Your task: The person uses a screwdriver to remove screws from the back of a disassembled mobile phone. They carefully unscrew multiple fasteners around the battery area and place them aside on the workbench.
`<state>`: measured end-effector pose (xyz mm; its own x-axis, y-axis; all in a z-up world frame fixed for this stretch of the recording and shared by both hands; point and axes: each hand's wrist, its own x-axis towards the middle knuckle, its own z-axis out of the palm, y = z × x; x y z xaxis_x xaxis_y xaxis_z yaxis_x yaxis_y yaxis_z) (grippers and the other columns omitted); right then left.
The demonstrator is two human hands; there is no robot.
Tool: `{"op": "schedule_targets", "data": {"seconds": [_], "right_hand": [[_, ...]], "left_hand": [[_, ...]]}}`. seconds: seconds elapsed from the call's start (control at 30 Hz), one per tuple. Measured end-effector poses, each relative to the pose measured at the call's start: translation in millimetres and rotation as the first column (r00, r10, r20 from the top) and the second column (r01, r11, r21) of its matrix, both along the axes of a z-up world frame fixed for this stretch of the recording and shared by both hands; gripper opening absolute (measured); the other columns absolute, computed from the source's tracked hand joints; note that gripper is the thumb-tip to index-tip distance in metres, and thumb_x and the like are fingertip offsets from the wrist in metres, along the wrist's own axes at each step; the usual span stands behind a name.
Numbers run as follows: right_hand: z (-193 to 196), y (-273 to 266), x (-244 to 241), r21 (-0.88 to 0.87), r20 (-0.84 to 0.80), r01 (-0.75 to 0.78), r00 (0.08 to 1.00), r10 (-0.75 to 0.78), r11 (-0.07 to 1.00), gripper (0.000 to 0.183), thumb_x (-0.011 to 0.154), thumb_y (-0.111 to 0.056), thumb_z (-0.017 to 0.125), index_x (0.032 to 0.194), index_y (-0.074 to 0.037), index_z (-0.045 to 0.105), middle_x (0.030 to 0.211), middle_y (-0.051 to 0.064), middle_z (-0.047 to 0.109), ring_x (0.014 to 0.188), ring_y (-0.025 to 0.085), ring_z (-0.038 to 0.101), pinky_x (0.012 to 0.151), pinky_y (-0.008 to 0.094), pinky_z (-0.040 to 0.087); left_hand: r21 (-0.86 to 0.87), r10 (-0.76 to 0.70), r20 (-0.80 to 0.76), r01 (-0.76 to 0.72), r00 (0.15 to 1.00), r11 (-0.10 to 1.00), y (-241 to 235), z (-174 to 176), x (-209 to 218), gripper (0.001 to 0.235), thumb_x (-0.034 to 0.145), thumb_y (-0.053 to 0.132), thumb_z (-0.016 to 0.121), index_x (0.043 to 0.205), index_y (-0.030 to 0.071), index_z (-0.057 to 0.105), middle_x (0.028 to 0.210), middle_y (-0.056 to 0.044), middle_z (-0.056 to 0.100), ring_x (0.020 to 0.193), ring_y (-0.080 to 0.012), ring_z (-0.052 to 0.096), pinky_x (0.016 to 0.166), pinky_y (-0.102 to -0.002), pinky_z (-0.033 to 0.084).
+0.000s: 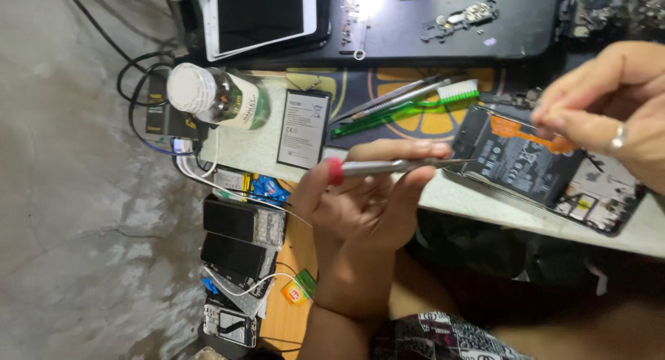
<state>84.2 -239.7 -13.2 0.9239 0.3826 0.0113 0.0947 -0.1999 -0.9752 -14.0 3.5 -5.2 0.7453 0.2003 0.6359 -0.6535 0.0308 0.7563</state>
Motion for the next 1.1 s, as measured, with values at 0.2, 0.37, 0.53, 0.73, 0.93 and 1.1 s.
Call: {"op": "schedule_targets", "data": {"seconds": [0.2,0.37,0.53,0.73,0.93,1.1], "right_hand": [[-30,-11,1,0.243,-0.076,-0.105,0.989,0.127,0.964,0.028,0.091,0.002,0.071,0.108,-0.008,0.051,0.088,0.018,0.074,0.091,0.025,0.078,0.082,0.037,0.064],[-48,-10,-2,0.399,-0.251,-0.073,0.950,0.186,0.914,0.036,0.090,0.009,0.069,0.118,-0.007,0.053,0.083,0.025,0.074,0.093,0.033,0.079,0.077,0.043,0.065],[-55,-8,-8,0.393,-0.371,-0.020,0.911,0.179,0.919,0.036,0.092,0.011,0.066,0.121,-0.005,0.052,0.090,0.028,0.074,0.092,0.034,0.078,0.076,0.045,0.064],[-50,-2,-10,0.322,-0.400,-0.023,0.903,0.158,0.946,0.035,0.093,0.011,0.065,0.122,-0.003,0.050,0.089,0.029,0.073,0.093,0.035,0.078,0.077,0.045,0.064],[-44,0,-10,0.304,-0.403,-0.038,0.900,0.165,0.952,0.040,0.091,0.012,0.064,0.124,-0.005,0.049,0.089,0.029,0.074,0.093,0.035,0.078,0.079,0.046,0.065],[-40,2,-11,0.335,-0.383,-0.054,0.904,0.188,0.941,0.042,0.090,0.013,0.065,0.124,-0.005,0.049,0.091,0.029,0.074,0.092,0.035,0.078,0.079,0.046,0.065]], "left_hand": [[-0.230,-0.098,-0.068,0.080,0.993,0.970,-12,-3,-1,0.077,0.112,-0.009,0.069,0.155,0.031,0.020,0.113,-0.019,0.066,0.097,-0.0274,0.072,0.093,-0.042,0.063],[-0.121,-0.013,0.000,0.013,1.000,0.993,-11,-15,2,0.080,0.108,-0.006,0.067,0.156,0.032,0.016,0.117,-0.021,0.068,0.098,-0.0292,0.076,0.091,-0.044,0.064],[0.011,0.012,0.024,-0.012,1.000,1.000,-9,-22,-1,0.081,0.105,-0.007,0.066,0.155,0.033,0.017,0.117,-0.022,0.066,0.097,-0.0296,0.076,0.090,-0.043,0.069],[-0.006,-0.007,0.029,0.007,1.000,1.000,-11,-24,2,0.088,0.107,-0.008,0.068,0.161,0.036,0.015,0.120,-0.018,0.067,0.101,-0.0281,0.076,0.092,-0.042,0.065],[-0.039,-0.002,0.051,0.004,0.999,0.999,-16,-26,5,0.086,0.105,-0.009,0.069,0.160,0.034,0.017,0.119,-0.019,0.068,0.098,-0.0297,0.077,0.091,-0.043,0.066],[-0.061,-0.011,0.072,0.015,0.997,0.998,-20,-27,7,0.084,0.104,-0.009,0.069,0.158,0.032,0.020,0.117,-0.020,0.068,0.097,-0.0311,0.077,0.089,-0.043,0.066]]}}
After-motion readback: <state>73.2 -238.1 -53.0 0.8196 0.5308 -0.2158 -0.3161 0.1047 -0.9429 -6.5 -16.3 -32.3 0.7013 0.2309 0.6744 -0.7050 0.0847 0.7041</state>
